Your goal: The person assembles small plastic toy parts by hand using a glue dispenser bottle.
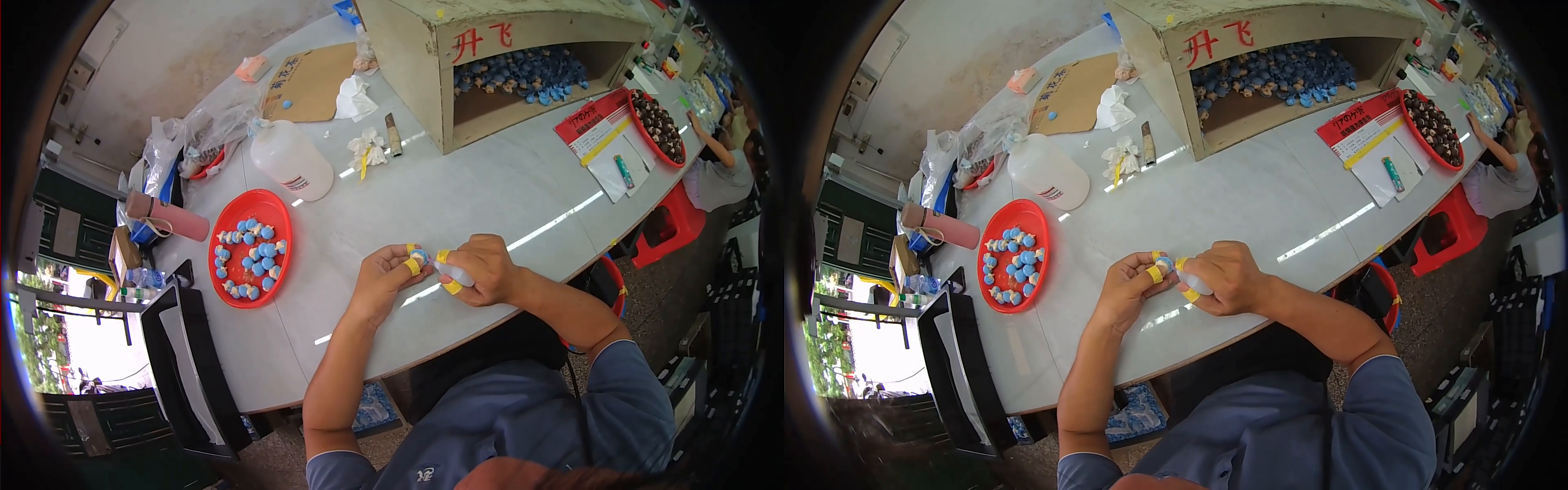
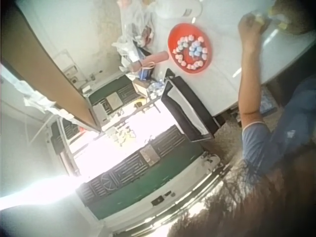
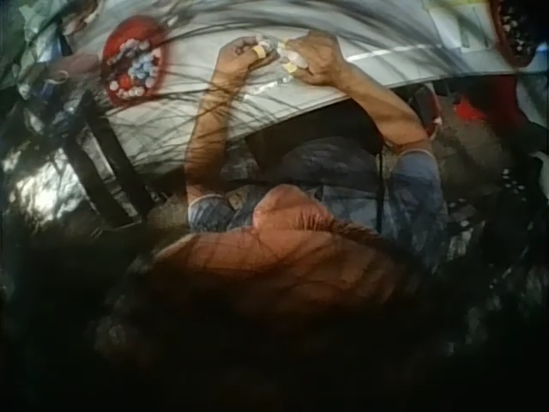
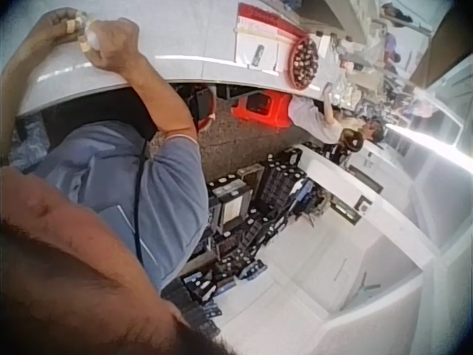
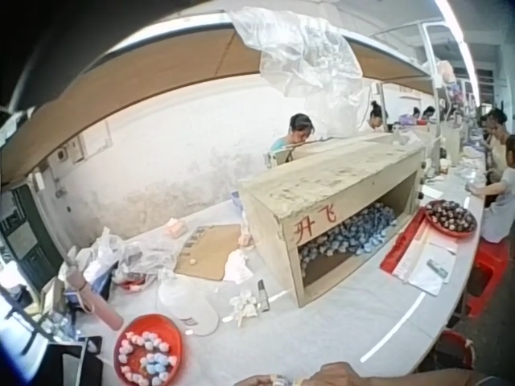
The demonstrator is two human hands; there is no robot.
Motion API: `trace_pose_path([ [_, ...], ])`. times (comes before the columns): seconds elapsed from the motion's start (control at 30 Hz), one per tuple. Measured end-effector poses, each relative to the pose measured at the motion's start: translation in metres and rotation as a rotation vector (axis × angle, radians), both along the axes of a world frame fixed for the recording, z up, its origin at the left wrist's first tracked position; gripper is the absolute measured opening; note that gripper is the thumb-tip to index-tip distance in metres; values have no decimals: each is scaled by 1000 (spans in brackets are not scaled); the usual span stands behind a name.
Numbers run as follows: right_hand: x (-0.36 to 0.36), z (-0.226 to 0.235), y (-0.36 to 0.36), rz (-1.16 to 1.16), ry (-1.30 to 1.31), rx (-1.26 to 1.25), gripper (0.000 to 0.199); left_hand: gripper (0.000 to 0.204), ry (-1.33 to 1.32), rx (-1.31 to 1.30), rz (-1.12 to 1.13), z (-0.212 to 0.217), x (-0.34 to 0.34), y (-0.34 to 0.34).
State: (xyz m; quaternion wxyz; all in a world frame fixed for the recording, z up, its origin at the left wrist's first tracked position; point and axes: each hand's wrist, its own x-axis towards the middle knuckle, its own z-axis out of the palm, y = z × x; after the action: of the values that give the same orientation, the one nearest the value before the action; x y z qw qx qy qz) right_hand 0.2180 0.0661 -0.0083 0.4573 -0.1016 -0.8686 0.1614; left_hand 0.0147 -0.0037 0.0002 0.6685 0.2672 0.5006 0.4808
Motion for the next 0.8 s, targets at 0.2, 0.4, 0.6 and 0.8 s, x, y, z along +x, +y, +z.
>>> trace_pose_path([
  [0.2, -2, 1, 0, -16, 62, -4, 24, 31, 21, -13, -10, 0, 1, -1],
  [0.4, -3, 1, 0, -13, 64, -17, 22, 30, 33, 8, -42, 3, 2, -1],
  [0.6, -2, 2, 2, -18, 69, -5, 22, 31, 16, -3, -31, 1, 1, 0],
  [0.8, -2, 1, 0, -21, 64, 0, 22, 32, 12, 9, -30, -2, 1, -1],
])
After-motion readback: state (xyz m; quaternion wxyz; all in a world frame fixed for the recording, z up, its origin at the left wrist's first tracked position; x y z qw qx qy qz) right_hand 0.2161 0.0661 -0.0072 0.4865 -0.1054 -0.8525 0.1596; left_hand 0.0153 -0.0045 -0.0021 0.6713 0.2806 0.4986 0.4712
